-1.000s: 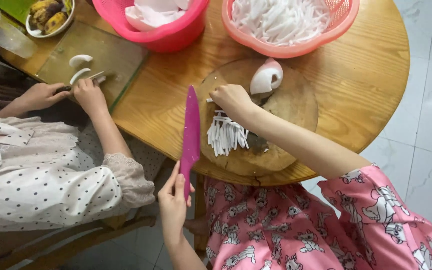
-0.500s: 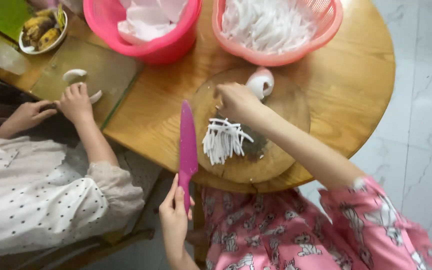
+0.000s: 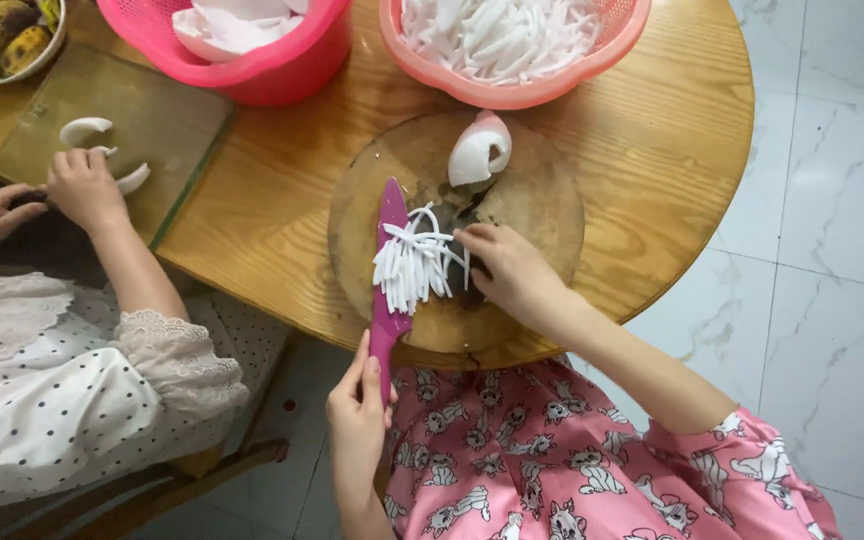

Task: Slicing coconut meat into thin strips on a wooden cutting board using a knife

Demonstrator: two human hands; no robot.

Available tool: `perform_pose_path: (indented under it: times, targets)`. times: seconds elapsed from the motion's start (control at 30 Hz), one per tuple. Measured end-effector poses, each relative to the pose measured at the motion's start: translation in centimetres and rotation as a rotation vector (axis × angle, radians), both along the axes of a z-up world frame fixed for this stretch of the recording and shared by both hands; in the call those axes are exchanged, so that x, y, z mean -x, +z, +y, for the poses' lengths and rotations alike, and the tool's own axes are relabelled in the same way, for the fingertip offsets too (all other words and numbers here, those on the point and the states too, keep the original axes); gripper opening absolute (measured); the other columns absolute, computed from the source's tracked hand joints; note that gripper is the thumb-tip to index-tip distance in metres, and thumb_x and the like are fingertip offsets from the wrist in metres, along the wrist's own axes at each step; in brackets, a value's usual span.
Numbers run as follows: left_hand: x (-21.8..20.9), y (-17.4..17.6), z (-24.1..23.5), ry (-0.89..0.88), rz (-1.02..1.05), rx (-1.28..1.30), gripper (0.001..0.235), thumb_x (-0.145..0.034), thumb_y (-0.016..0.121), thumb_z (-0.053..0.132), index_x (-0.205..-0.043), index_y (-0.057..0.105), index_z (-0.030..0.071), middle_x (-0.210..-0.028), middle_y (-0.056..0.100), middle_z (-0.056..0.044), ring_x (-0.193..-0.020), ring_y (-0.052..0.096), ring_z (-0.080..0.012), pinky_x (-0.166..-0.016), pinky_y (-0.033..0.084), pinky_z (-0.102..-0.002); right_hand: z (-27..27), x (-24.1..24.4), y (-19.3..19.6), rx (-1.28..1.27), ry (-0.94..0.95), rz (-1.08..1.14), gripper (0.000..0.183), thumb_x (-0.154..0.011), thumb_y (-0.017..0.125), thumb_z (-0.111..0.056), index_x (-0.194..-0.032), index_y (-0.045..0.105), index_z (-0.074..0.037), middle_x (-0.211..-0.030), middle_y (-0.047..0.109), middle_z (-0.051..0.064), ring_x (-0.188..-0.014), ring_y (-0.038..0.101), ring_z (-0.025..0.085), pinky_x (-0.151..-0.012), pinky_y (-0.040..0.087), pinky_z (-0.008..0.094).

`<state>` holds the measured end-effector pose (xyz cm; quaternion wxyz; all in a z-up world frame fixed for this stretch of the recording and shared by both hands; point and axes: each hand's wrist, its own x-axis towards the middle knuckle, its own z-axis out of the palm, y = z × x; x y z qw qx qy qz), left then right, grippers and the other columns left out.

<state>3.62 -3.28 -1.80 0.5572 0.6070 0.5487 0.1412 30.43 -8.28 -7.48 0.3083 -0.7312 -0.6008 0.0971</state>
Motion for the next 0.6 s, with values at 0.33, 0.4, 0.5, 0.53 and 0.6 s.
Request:
perform_pose_path:
  times: [0.33, 0.4, 0.5, 0.53, 0.6]
  targets:
    - [-2.3, -1.1, -0.9, -0.044, -0.218, 0.156, 0.054, -0.101, 0.047, 0.032, -0.153, 0.049, 0.016, -0.062, 0.058, -0.006, -0.040, 0.040, -0.0090, -0.037, 0.034, -0.022, 0.1, 1.5, -0.9, -0.120, -0.061, 0.166, 0.056, -0.085, 0.070, 0.001, -0.139, 0.059, -0.005, -0.143, 0.059, 0.016, -0.129, 0.058, 0.035, -0.104, 0.050, 0.047]
    - [-2.1, -1.5, -0.8, -0.014, -0.332, 0.195, 0.057, -0.101, 0.049, 0.031, -0.154, 0.047, 0.012, -0.062, 0.056, -0.008, -0.042, 0.039, -0.0095, -0.039, 0.035, -0.022, -0.7, 1.1, -0.1, -0.211, -0.002, 0.155, 0.058, -0.091, 0.062, 0.004, -0.146, 0.052, -0.012, -0.153, 0.051, 0.011, -0.130, 0.061, 0.030, -0.099, 0.054, 0.042]
    - [-1.3, -1.4, -0.3, 0.037, -0.366, 0.264, 0.053, -0.102, 0.050, 0.027, -0.153, 0.049, 0.014, -0.067, 0.062, -0.008, -0.043, 0.044, -0.0083, -0.036, 0.037, -0.018, -1.4, 0.5, 1.3, -0.267, -0.035, 0.113, 0.053, -0.093, 0.052, 0.007, -0.142, 0.057, -0.012, -0.147, 0.058, 0.008, -0.126, 0.065, 0.027, -0.102, 0.053, 0.038]
    - [-1.1, -1.2, -0.2, 0.038, -0.364, 0.264, 0.053, -0.102, 0.050, 0.027, -0.153, 0.049, 0.014, -0.067, 0.062, -0.008, -0.043, 0.044, -0.0083, -0.036, 0.037, -0.018, -1.5, 0.0, 1.0, -0.266, -0.035, 0.114, 0.053, -0.093, 0.052, 0.007, -0.142, 0.057, -0.012, -0.147, 0.058, 0.008, -0.126, 0.065, 0.027, -0.102, 0.053, 0.038]
    - [-0.5, -0.8, 0.1, 0.048, -0.362, 0.214, 0.056, -0.103, 0.048, 0.030, -0.156, 0.044, 0.012, -0.067, 0.061, -0.008, -0.045, 0.045, -0.0084, -0.036, 0.038, -0.019, -1.5, -0.8, 0.4, -0.240, -0.108, -0.074, 0.053, -0.093, 0.052, 0.006, -0.141, 0.058, -0.015, -0.146, 0.060, 0.005, -0.116, 0.070, 0.028, -0.077, 0.061, 0.043]
